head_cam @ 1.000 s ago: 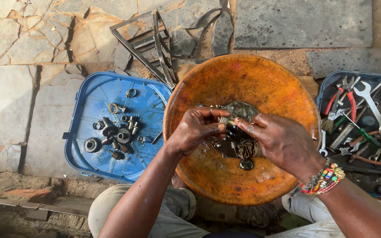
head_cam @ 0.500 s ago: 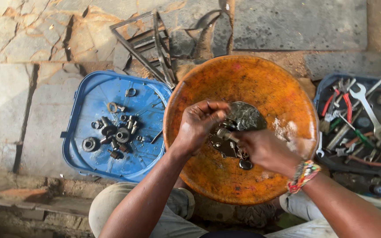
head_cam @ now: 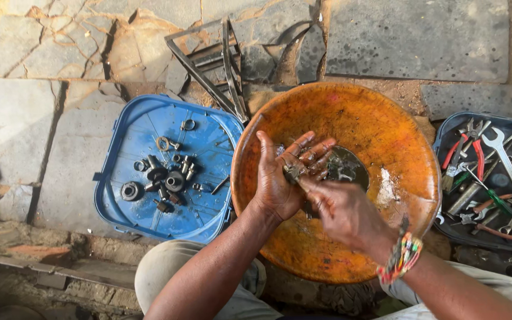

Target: The person scrubs small mechanical parts with a toothbrush inside an orange bowl filled with liquid. They pick up parts from a blue tray, clean them, and place them back into the tray.

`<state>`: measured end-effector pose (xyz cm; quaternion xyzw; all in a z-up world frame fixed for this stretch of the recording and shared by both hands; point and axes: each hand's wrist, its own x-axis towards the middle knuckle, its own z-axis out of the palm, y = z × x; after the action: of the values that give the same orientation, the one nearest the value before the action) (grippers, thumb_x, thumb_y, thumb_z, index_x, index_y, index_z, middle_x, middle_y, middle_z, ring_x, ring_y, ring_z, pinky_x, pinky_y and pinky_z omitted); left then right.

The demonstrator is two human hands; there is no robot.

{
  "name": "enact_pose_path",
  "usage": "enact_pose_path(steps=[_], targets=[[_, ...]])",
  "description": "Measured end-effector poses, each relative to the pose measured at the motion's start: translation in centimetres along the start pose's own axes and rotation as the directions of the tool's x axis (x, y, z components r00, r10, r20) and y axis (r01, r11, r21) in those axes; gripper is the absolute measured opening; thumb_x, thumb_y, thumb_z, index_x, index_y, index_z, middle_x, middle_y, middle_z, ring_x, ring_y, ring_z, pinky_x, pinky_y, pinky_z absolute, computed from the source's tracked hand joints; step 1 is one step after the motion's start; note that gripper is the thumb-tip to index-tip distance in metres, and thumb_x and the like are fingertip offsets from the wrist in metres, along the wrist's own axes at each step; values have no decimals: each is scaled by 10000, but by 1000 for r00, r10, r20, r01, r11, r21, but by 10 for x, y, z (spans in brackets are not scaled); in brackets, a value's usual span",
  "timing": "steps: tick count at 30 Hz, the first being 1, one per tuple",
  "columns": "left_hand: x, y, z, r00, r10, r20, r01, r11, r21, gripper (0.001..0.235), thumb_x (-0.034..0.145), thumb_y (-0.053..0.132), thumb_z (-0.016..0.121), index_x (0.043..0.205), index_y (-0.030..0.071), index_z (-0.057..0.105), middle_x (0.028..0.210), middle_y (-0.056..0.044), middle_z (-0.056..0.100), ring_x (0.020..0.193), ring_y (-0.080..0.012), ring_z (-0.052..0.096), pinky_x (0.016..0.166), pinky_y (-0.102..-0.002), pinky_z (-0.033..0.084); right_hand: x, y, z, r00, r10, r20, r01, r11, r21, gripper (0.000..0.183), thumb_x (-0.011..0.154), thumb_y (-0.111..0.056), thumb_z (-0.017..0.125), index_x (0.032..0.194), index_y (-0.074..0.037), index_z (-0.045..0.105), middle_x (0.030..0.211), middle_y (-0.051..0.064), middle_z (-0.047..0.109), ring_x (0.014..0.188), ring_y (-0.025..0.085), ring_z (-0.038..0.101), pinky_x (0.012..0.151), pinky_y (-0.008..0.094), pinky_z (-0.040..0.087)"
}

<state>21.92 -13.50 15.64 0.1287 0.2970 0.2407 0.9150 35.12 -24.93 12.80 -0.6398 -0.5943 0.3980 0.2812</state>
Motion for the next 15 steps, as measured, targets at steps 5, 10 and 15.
enact_pose_path(steps=[5,10,15], targets=[[8,-6,-11,996,68,59,-72,995,73,1316,753,967,218,1618,-25,175,1604,-214,411,1504,-336,347,1238,-546,224,13,7,-28,958,-264,-115,181,862,-473,539,935,-30,518,1448,-169,608,584,28,577,411,120,423,305,255,407],[8,-12,-23,991,63,115,-61,998,-19,1324,794,962,282,1635,-56,182,1596,-234,409,1462,-348,375,1246,-505,271,-3,10,-15,950,-290,-120,210,871,-445,459,942,-36,542,1382,-135,628,640,16,550,448,113,461,331,262,431],[10,-8,-17,997,53,56,-54,998,11,1312,773,953,279,1598,-66,246,1615,-210,420,1485,-297,394,1240,-461,298,3,7,-29,865,-498,-65,362,708,-606,605,862,7,500,1451,-87,607,619,26,535,506,142,492,416,301,470]])
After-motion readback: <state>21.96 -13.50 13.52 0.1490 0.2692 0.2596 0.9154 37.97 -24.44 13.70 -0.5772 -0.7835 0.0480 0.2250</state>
